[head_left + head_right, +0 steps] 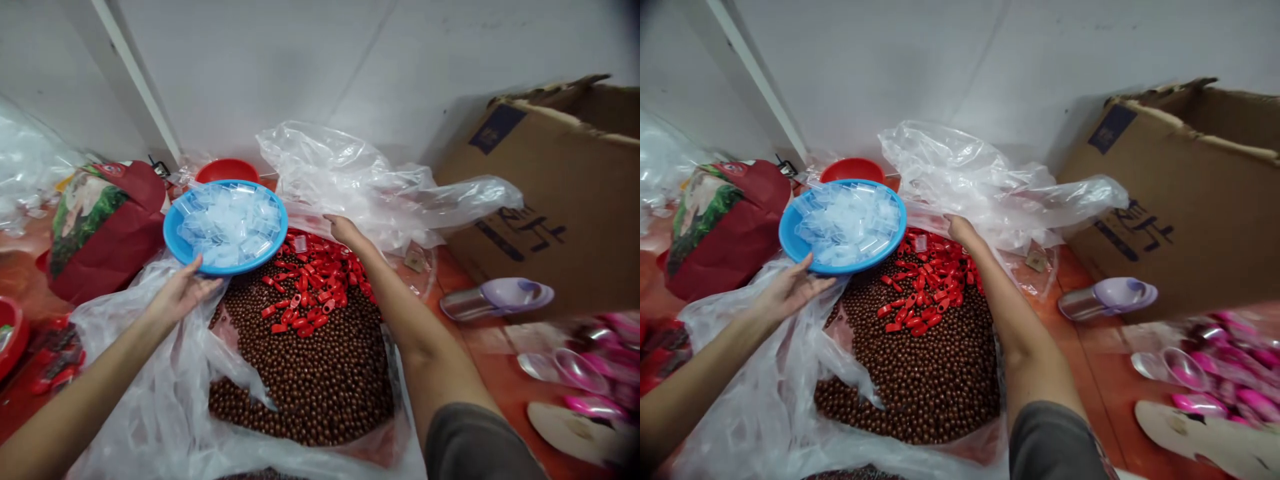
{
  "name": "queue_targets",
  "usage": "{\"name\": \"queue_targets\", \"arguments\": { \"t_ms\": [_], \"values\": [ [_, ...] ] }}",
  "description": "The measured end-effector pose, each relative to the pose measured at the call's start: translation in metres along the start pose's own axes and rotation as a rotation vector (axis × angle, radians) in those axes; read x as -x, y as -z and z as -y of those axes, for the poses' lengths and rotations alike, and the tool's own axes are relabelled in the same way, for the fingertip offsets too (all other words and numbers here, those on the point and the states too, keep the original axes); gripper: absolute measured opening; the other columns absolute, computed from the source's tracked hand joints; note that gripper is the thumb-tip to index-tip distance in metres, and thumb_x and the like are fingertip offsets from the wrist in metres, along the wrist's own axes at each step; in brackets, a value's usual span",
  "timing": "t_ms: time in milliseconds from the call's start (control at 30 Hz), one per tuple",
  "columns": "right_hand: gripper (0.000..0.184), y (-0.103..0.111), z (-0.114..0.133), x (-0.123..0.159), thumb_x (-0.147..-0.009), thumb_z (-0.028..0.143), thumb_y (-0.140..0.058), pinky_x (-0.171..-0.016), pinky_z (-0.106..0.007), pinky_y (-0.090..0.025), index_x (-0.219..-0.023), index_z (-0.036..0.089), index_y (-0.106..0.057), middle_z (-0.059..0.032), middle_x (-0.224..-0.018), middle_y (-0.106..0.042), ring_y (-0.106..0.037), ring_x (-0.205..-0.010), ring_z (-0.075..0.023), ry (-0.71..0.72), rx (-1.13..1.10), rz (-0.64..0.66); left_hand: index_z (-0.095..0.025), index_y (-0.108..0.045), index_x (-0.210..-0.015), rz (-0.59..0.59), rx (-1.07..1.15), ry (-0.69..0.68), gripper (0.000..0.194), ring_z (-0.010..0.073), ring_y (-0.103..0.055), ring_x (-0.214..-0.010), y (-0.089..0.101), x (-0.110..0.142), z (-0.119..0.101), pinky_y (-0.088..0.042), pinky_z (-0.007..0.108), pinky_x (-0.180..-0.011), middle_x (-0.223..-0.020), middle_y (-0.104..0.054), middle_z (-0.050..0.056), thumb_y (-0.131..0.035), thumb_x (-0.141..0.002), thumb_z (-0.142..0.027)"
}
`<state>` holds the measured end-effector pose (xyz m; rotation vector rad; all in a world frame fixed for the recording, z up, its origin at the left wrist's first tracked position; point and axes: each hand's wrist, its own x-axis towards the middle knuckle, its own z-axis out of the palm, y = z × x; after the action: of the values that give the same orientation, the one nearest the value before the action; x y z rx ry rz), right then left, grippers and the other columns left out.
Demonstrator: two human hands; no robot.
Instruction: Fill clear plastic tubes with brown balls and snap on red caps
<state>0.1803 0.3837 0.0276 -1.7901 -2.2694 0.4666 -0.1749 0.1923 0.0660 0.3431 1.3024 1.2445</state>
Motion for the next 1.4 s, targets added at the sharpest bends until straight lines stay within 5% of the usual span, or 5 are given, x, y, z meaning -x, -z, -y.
{"name": "queue_targets", "arguments": {
  "t_ms": [200, 467, 700, 1067, 1400],
  "values": [
    [0.033, -0.025, -0.006, 0.000, -0.081, 0.017, -0.057, -0.091, -0.030, -0.048, -0.111, 0.014, -0.071, -0.0143, -0.112, -0.073, -0.068, -0.104, -0.0272, -0.075, 0.092, 0.158, -0.019, -0.057, -0.131, 0.436, -0.729, 0.051, 0.062, 0.0304, -0.045, -0.135, -0.040, 0.029, 0.068, -0.034, 0.046, -0.114, -0.146, -0.048, 0.013, -0.073, -0.075, -0.039],
    [0.042, -0.022, -0.013, 0.006, -0.085, 0.016, -0.052, -0.091, -0.028, -0.046, -0.126, 0.017, -0.060, -0.0131, -0.125, -0.067, -0.064, -0.110, -0.0249, -0.066, 0.125, 0.129, -0.010, -0.040, -0.144, 0.333, -1.042, -0.535, 0.066, 0.0264, -0.005, -0.151, -0.147, -0.105, 0.096, -0.001, 0.043, -0.121, -0.153, -0.036, 0.019, -0.046, -0.091, -0.049],
    [0.047, -0.048, -0.010, 0.017, -0.086, 0.022, -0.053, -0.091, -0.035, -0.048, -0.132, 0.011, -0.052, -0.0192, -0.120, -0.068, -0.065, -0.109, -0.0290, -0.055, 0.032, 0.137, -0.009, -0.047, -0.135, 0.339, -1.045, -0.585, 0.062, 0.0336, -0.050, -0.127, -0.204, -0.143, 0.116, -0.033, 0.044, -0.109, -0.135, -0.055, 0.023, -0.057, -0.086, -0.044],
    [0.062, -0.030, -0.012, 0.125, -0.071, -0.005, -0.038, -0.105, -0.036, -0.043, -0.121, 0.020, -0.064, -0.0056, -0.124, -0.068, -0.060, -0.116, -0.0182, 0.228, -0.203, 0.090, -0.021, -0.054, -0.137, 1.005, -1.141, -0.718, 0.069, 0.0324, -0.049, -0.130, -0.118, -0.048, 0.110, -0.031, 0.046, -0.113, -0.141, -0.053, 0.012, -0.072, -0.072, -0.035],
    [0.048, -0.029, 0.024, 0.261, -0.086, 0.006, -0.039, -0.109, -0.053, -0.041, -0.125, 0.023, -0.062, -0.0106, -0.134, -0.058, -0.053, -0.126, -0.0230, 0.168, -0.225, -0.316, -0.025, -0.064, -0.127, 0.757, -1.141, -0.675, 0.058, 0.0345, -0.032, -0.143, -0.059, -0.001, 0.099, -0.021, 0.050, -0.119, -0.149, -0.044, 0.012, -0.075, -0.072, -0.037]
  ]
}}
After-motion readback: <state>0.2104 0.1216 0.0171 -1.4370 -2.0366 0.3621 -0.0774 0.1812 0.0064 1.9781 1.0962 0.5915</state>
